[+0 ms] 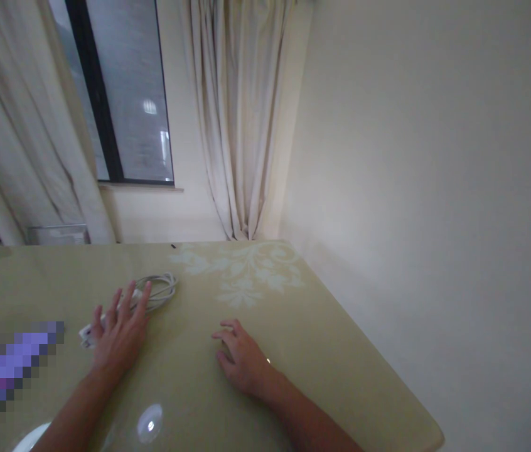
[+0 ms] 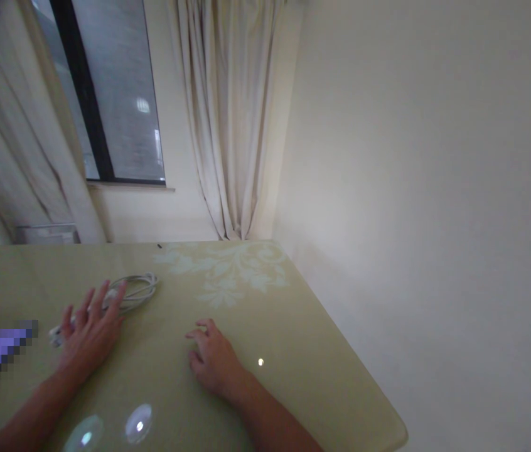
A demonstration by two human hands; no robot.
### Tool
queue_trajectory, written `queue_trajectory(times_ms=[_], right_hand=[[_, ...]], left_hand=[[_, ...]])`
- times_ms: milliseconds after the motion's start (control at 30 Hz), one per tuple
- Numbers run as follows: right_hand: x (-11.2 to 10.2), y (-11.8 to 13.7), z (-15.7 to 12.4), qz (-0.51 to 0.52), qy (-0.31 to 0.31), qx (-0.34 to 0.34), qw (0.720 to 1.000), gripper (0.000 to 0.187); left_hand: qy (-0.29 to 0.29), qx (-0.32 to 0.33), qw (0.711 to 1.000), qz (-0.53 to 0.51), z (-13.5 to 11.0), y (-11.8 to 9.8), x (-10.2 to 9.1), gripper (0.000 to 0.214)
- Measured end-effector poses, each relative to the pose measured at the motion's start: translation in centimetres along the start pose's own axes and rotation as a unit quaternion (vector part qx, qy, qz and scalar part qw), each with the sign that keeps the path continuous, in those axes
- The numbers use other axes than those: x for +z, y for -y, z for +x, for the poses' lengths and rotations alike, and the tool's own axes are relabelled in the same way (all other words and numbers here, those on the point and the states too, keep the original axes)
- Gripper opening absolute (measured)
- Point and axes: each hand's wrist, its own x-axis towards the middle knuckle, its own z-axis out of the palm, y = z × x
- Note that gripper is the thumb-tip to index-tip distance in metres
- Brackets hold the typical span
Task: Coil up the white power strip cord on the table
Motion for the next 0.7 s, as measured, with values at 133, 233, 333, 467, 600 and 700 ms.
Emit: queue_trajectory(times_ms=[133, 233, 333, 467, 600, 700], right_hand=[[0.0, -0.4, 0.2, 0.01, -0.003, 0.007, 1.0, 0.043], [0.1, -0.7, 0.2, 0.018, -0.004, 0.008, 1.0, 0.042], [0.0, -1.0, 0.2, 0.028, -0.011, 0.009, 1.0, 0.039], [-0.1, -1.4, 0.3, 0.055, -0.011, 0.018, 0.998, 0.036], [0.1, -1.9, 0.7, 0.106, -0.029, 0.02, 0.994, 0.032], [0.0, -2.2, 1.2, 0.239, -0.065, 0.097, 0.964, 0.034]], left_hand=[[-0.004, 0.054, 0.998, -0.02, -0.1, -0.2, 0.8, 0.06], [0.001, 0.04, 0.997, 0.064, -0.4, -0.2, 0.9, 0.055], [0.005, 0.028, 0.99, 0.139, -0.5, -0.2, 0.6, 0.047], [0.024, 0.027, 0.995, 0.096, -0.4, -0.1, 0.0, 0.04], [0.038, 0.028, 0.996, 0.071, -0.4, -0.2, -1.1, 0.04], [0.018, -0.004, 0.999, 0.034, -0.5, -1.0, -1.8, 0.04]])
